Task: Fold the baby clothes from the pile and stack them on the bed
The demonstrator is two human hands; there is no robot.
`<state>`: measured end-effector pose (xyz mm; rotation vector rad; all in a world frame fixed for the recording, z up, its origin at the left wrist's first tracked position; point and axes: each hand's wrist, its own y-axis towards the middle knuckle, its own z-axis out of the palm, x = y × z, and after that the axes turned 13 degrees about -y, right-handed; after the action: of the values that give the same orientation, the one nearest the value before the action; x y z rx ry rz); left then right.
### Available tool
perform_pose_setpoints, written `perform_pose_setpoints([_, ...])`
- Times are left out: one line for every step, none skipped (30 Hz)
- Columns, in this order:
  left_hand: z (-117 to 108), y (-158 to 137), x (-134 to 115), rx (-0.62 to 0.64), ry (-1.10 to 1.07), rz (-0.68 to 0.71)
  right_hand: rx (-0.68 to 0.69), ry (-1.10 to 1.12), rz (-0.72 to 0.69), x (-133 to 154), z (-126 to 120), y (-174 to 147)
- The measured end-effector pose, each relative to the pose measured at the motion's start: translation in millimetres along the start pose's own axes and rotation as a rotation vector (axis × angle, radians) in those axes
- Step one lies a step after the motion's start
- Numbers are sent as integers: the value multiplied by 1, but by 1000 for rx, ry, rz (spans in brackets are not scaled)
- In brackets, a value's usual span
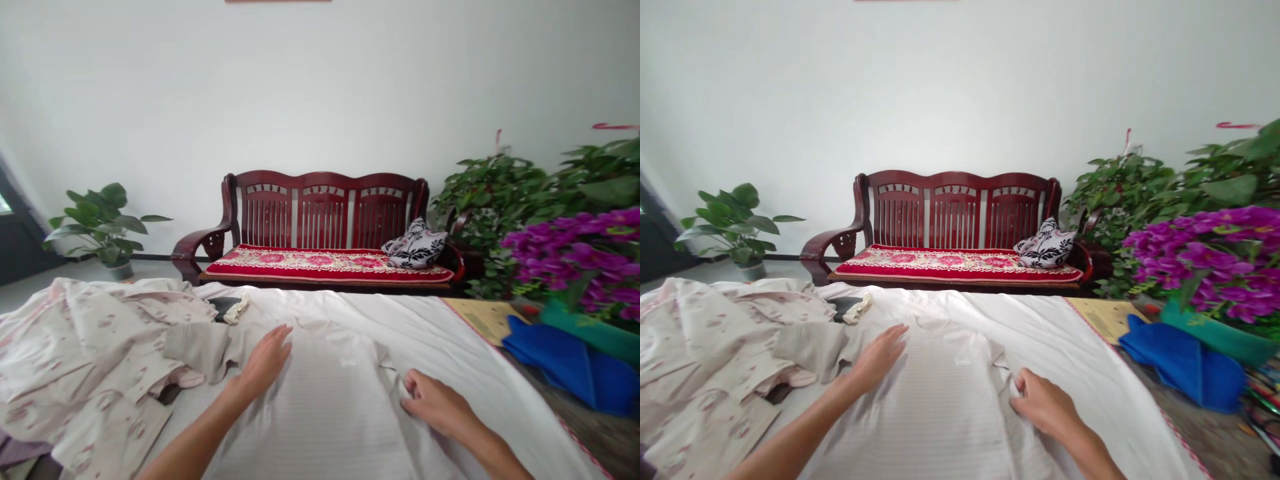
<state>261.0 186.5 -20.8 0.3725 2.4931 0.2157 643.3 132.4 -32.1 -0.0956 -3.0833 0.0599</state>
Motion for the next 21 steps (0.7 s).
perform_pose_setpoints([10,3,-2,-5,16,8,45,-12,-34,5,-4,1])
perform_pose_setpoints([18,5,-3,-8,41,10,58,-41,-54,8,-9,3])
perform_pose_setpoints([25,6,-4,-11,73,1,28,-88,-55,9,-17,6])
perform_pose_setpoints([31,5,-5,-15,109,-21,-52,-147,-35,9,-25,9])
perform_pose_setpoints([35,3,-6,-20,149,-49,-162,-209,-7,7,-35,14])
perform_pose_setpoints([39,0,-6,-22,190,-74,-293,-264,27,4,-44,18])
perform_pose_setpoints([41,-2,-5,-24,229,-89,-433,-305,60,-2,-54,22])
perform_pose_setpoints([44,-5,-4,-24,261,-91,-567,-333,94,-9,-62,26])
perform_pose_setpoints([45,-7,-3,-24,287,-83,-682,-348,132,-18,-67,30])
perform_pose_setpoints([47,-9,-2,-24,305,-69,-764,-353,170,-28,-69,32])
perform_pose_setpoints([48,-10,-1,-24,318,-57,-800,-351,204,-38,-68,34])
perform_pose_setpoints([49,-10,0,-23,326,-48,-780,-341,229,-50,-63,35])
perform_pose_setpoints([49,-10,1,-21,332,-44,-706,-321,250,-61,-55,36])
perform_pose_setpoints([50,-10,1,-16,336,-39,-588,-288,264,-71,-44,36])
perform_pose_setpoints([50,-10,1,-11,340,-36,-446,-233,275,-80,-33,36])
perform_pose_setpoints([50,-10,1,-9,343,-35,-333,-159,327,-88,-22,37])
perform_pose_setpoints([50,-10,0,-10,344,-34,-265,-93,382,-94,-13,38])
perform_pose_setpoints([50,-10,-1,-12,344,-33,-235,-36,434,-99,-6,40])
perform_pose_setpoints([50,-10,-2,-16,343,-32,-241,2,481,-101,-3,42])
perform_pose_setpoints([50,-10,-3,-20,341,-32,-267,18,505,-102,-2,46])
perform_pose_setpoints([50,-10,-4,-24,339,-33,-300,13,517,-101,-4,50])
